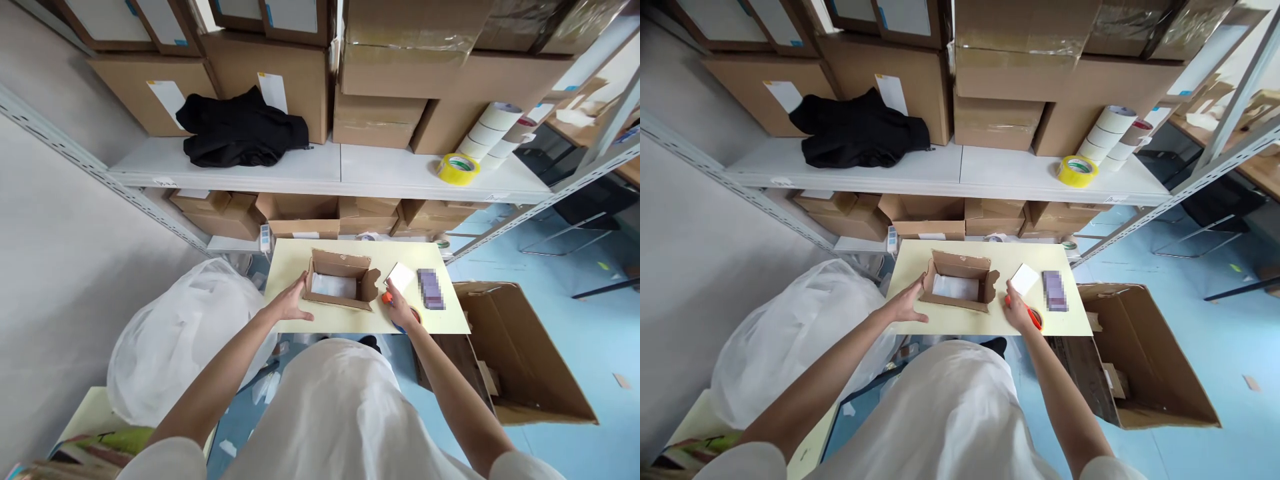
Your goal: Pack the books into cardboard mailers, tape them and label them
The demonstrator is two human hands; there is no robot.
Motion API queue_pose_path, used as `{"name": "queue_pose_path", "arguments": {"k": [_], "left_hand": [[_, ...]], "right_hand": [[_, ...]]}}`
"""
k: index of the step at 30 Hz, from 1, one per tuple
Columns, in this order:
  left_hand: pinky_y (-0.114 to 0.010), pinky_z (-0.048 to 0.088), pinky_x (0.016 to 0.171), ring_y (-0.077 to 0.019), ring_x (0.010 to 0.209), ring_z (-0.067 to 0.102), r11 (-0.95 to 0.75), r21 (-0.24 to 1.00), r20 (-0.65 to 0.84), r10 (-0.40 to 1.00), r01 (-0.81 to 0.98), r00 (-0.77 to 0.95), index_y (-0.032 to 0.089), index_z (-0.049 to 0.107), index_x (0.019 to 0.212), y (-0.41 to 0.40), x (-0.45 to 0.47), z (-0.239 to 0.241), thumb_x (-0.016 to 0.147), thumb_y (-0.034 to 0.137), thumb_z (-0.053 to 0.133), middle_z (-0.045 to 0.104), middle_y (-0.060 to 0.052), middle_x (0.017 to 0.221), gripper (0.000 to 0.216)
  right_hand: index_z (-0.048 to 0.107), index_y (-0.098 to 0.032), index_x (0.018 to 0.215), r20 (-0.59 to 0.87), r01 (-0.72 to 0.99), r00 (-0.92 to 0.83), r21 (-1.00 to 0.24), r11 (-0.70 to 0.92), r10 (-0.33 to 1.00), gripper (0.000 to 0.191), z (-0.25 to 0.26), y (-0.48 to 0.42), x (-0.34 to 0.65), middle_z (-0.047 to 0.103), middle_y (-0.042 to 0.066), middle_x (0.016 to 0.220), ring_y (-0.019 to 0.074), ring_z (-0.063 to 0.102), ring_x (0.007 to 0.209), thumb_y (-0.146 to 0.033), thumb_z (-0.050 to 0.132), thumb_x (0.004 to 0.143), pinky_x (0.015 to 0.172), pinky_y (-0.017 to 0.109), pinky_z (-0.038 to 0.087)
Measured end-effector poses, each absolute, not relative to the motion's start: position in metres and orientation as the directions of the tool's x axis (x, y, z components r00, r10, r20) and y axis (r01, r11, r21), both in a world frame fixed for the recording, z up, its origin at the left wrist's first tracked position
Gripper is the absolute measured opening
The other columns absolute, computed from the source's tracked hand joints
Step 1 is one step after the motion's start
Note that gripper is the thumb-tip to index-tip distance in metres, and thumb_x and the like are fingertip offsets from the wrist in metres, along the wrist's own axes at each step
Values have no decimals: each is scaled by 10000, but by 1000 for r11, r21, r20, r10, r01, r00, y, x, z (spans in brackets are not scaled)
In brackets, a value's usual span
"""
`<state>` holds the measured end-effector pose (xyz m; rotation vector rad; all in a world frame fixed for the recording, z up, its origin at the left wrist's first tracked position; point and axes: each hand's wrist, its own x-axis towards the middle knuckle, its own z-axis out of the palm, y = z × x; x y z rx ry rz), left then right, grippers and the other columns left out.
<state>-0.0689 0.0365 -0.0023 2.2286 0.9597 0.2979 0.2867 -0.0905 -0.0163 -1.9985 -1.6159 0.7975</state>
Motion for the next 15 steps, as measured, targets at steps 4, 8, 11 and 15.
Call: {"name": "queue_pose_path", "arguments": {"k": [4, 8, 11, 15], "left_hand": [[-409, 273, 1119, -308, 1384, 242, -580, 625, -54, 636, 523, 770, 195, 312, 1427, 41, -60, 0, 500, 487, 802, 214, -147, 1524, 1089], [-411, 335, 1089, -279, 1345, 340, -539, 662, -40, 669, 520, 743, 211, 474, 1324, 41, -54, 0, 683, 421, 690, 347, -119, 1472, 708], [-415, 374, 1068, -262, 1295, 429, -468, 700, -29, 736, 540, 676, 204, 517, 1272, 34, -50, -2, 768, 410, 603, 443, -108, 1415, 551], [-413, 487, 960, -252, 1114, 601, -299, 791, -38, 847, 535, 530, 214, 566, 1174, 24, -44, -10, 779, 359, 598, 603, -96, 1258, 423]], "right_hand": [[-70, -270, 1481, -234, 859, -136, -511, -3, 963, 962, -2, -83, 268, 131, 55, 1559, 228, 206, 1409, -86, 469, 706, 1084, 456, 318], [-7, -290, 1484, -320, 879, -224, -475, 49, 921, 926, 10, -81, 256, 6, 46, 1566, 282, 304, 1368, -228, 557, 753, 985, 448, 424], [175, -294, 1472, -310, 860, -189, -510, 4, 932, 708, 12, -85, 258, 83, 22, 1564, 269, 393, 1318, -335, 495, 842, 954, 428, 455], [528, -273, 1259, -216, 778, -90, -624, -67, 972, 389, 4, -84, 262, 384, 25, 1463, 236, 465, 1261, -351, 431, 891, 978, 406, 449]]}}
